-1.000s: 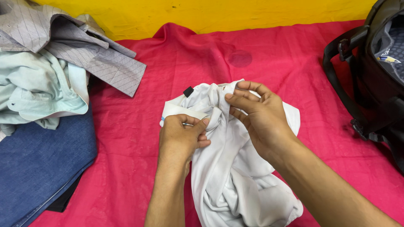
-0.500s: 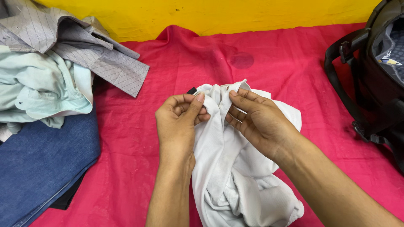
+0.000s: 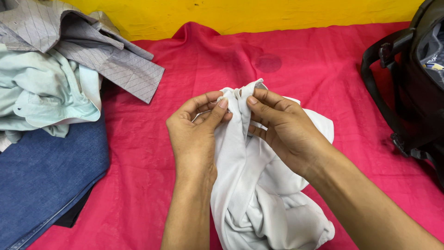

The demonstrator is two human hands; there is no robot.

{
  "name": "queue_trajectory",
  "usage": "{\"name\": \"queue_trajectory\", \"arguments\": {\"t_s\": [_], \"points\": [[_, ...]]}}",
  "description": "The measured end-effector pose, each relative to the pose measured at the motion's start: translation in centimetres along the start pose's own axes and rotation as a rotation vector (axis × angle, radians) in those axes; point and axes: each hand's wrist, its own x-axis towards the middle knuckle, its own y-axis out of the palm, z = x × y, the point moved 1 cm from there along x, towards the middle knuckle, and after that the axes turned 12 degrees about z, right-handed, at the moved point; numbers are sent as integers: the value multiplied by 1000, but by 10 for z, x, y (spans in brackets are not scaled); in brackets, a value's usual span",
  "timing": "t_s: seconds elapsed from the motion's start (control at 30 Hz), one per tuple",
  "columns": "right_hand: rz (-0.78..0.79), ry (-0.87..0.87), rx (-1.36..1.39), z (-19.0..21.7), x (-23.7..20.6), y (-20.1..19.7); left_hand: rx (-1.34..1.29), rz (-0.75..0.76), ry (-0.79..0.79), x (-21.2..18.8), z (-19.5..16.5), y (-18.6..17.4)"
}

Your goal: The person folds a black and white cycling jersey on a bed and places it into an open duffel bag that already holds a blue shirt, then picks up a white polo shirt and fastens its buttons while it lies on the bed.

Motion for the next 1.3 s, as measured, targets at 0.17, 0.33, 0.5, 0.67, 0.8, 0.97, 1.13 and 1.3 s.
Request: {"name": "queue_trajectory", "arguments": {"t_s": [0.17, 0.33, 0.5, 0.67, 0.8, 0.97, 1.13, 1.3], "points": [[7, -90, -275, -1, -1, 0, 30, 34, -7, 0, 4, 2], [-38, -101, -369, -2, 0, -6, 126, 45, -33, 2, 6, 4], [-35, -71, -373, -1, 1, -12, 186, 45, -6, 2, 7, 7], [-14, -45, -364, -3, 1, -16, 221, 29, -24, 0, 7, 7], [-42, -44, -407, -4, 3, -19, 252, 25, -25, -1, 5, 7], [-91, -31, -459, -3, 4, -21, 307, 51, 2, 0, 3, 7], [-86, -40, -500, -2, 3, -22, 404, 29, -28, -3, 4, 9], [-111, 4, -536, -3, 4, -22, 495, 67, 26, -2, 6, 10]]}}
